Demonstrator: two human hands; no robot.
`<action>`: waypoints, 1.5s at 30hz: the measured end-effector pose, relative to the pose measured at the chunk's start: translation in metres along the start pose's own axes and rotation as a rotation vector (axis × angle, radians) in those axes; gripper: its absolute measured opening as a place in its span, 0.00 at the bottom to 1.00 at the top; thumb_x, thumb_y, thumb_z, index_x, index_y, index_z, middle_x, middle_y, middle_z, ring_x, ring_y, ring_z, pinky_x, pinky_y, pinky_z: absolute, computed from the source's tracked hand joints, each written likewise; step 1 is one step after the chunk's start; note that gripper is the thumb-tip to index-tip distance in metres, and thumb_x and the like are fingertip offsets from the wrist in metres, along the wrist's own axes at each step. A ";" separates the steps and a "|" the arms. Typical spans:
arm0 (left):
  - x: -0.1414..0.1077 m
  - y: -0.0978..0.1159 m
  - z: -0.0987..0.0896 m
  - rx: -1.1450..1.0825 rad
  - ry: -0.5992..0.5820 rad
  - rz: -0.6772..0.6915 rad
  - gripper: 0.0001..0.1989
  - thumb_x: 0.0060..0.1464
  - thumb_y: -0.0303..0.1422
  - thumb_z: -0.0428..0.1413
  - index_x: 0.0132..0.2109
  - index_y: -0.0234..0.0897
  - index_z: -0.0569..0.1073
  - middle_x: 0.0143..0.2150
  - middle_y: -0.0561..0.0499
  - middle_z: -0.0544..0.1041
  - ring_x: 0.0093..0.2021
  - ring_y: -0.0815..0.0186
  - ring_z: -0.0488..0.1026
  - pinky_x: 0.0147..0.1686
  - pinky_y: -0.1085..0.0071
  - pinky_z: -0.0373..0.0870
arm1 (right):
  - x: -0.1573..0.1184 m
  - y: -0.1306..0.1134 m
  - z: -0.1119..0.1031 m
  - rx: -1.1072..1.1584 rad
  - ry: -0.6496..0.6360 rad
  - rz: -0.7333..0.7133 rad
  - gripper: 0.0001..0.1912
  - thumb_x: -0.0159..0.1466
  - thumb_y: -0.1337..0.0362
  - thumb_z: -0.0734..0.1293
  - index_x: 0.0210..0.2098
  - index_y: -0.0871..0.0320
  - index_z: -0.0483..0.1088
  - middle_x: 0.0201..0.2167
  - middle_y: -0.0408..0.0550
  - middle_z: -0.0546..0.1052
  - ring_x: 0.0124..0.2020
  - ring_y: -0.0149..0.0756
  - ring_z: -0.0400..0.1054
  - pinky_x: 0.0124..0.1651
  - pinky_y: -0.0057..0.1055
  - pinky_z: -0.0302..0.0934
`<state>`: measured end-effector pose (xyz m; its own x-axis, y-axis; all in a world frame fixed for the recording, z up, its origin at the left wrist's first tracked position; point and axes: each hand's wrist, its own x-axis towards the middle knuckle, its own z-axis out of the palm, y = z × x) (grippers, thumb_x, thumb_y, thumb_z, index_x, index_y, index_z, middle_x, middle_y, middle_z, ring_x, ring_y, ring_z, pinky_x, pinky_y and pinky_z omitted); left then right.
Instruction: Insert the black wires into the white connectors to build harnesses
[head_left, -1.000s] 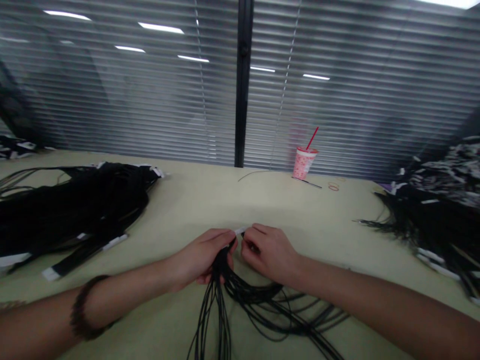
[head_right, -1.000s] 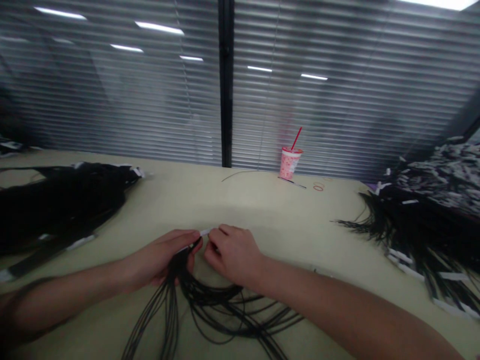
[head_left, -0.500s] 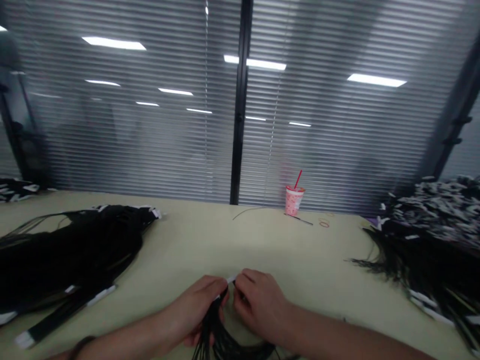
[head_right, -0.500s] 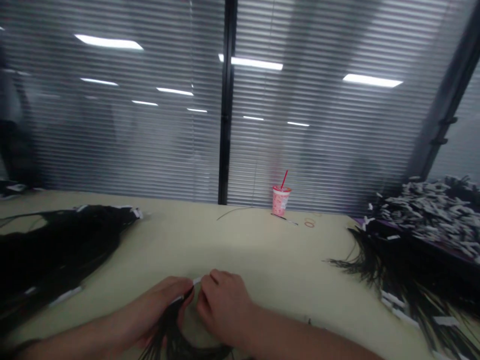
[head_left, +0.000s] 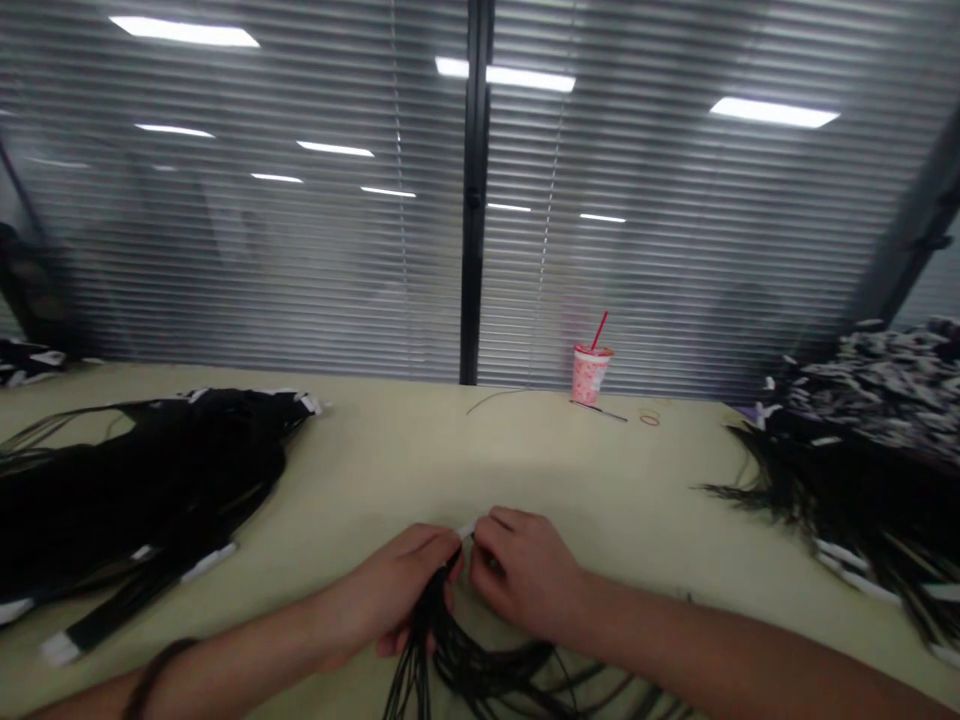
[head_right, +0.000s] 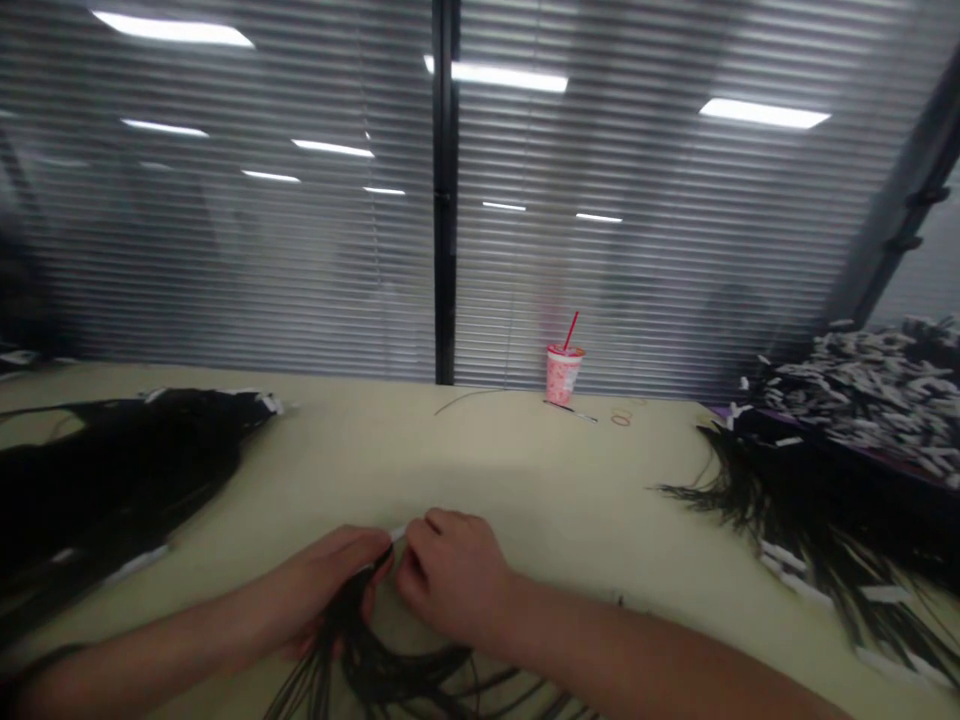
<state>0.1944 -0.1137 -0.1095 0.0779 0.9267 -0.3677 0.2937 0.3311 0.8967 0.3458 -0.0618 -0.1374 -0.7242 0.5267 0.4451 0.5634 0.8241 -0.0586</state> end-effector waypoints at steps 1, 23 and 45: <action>-0.001 0.001 0.000 0.001 0.002 -0.001 0.17 0.50 0.45 0.42 0.30 0.37 0.65 0.16 0.56 0.66 0.11 0.73 0.57 0.08 0.80 0.45 | 0.000 0.001 0.000 0.017 0.005 0.009 0.04 0.55 0.66 0.57 0.26 0.58 0.62 0.25 0.44 0.66 0.27 0.31 0.60 0.28 0.27 0.50; 0.018 -0.005 -0.009 -0.239 0.065 0.191 0.14 0.49 0.45 0.45 0.29 0.38 0.62 0.20 0.56 0.67 0.18 0.72 0.64 0.19 0.76 0.58 | 0.022 0.078 0.010 0.784 -0.044 0.511 0.10 0.49 0.61 0.66 0.24 0.63 0.69 0.19 0.44 0.69 0.20 0.26 0.59 0.22 0.23 0.49; 0.013 0.003 -0.011 -0.321 -0.091 0.272 0.16 0.52 0.46 0.43 0.28 0.37 0.58 0.31 0.49 0.76 0.17 0.75 0.62 0.16 0.78 0.52 | 0.021 0.078 0.007 0.940 -0.059 0.547 0.15 0.48 0.56 0.67 0.21 0.62 0.64 0.14 0.37 0.60 0.16 0.22 0.48 0.19 0.23 0.38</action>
<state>0.1862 -0.0987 -0.1084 0.1995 0.9732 -0.1146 -0.0594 0.1288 0.9899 0.3718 0.0147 -0.1388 -0.5002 0.8591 0.1084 0.3040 0.2915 -0.9070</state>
